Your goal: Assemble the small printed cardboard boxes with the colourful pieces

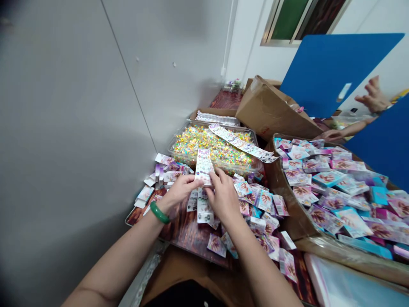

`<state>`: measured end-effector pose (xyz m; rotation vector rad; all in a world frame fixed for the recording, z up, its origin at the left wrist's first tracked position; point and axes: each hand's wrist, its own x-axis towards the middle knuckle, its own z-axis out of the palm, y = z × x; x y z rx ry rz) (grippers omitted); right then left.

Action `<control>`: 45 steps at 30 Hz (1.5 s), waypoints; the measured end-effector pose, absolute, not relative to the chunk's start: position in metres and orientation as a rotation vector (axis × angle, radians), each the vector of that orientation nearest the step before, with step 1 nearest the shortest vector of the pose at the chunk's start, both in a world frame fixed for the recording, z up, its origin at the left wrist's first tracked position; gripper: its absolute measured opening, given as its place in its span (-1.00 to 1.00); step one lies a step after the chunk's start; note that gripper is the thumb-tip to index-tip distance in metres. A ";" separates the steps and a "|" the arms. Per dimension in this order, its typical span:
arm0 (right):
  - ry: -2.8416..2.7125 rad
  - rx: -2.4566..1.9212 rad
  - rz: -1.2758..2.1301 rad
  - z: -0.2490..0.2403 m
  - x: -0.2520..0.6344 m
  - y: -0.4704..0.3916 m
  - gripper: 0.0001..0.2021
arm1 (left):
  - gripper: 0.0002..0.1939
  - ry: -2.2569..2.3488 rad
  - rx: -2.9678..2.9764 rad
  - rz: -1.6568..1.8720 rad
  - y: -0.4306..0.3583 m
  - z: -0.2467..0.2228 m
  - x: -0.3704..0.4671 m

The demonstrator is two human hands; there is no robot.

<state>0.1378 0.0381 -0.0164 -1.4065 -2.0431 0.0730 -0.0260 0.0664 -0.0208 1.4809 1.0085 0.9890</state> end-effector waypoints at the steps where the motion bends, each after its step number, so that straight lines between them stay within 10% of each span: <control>1: -2.043 -1.399 0.140 -0.015 0.138 0.044 -0.69 | -0.67 0.991 1.500 0.967 0.065 -0.018 -0.028; 8: -1.993 -1.512 0.315 -0.017 0.141 0.060 -0.82 | -0.68 1.207 1.550 1.148 0.063 -0.006 -0.055; 14: -2.101 -1.273 0.386 -0.005 0.129 0.056 -0.18 | -0.76 1.273 2.134 1.196 0.054 0.031 -0.075; 19: -1.898 -1.060 0.706 0.043 0.120 0.054 -0.84 | -0.80 1.075 2.169 1.182 0.049 0.056 -0.070; 25: -1.491 -1.110 1.113 0.052 0.143 0.063 -0.83 | -0.72 0.943 1.610 0.749 0.053 0.034 -0.070; 35: -1.450 -1.259 0.887 0.020 0.160 0.058 -0.78 | -0.43 0.961 1.581 0.791 0.027 0.012 -0.030; 41: -1.631 -1.237 0.104 0.017 0.158 0.030 -0.54 | -0.69 0.963 1.660 0.803 0.026 0.001 -0.026; 45: -2.002 -1.071 0.201 0.018 0.155 0.004 -0.64 | -0.75 0.882 1.780 0.774 0.023 0.010 -0.029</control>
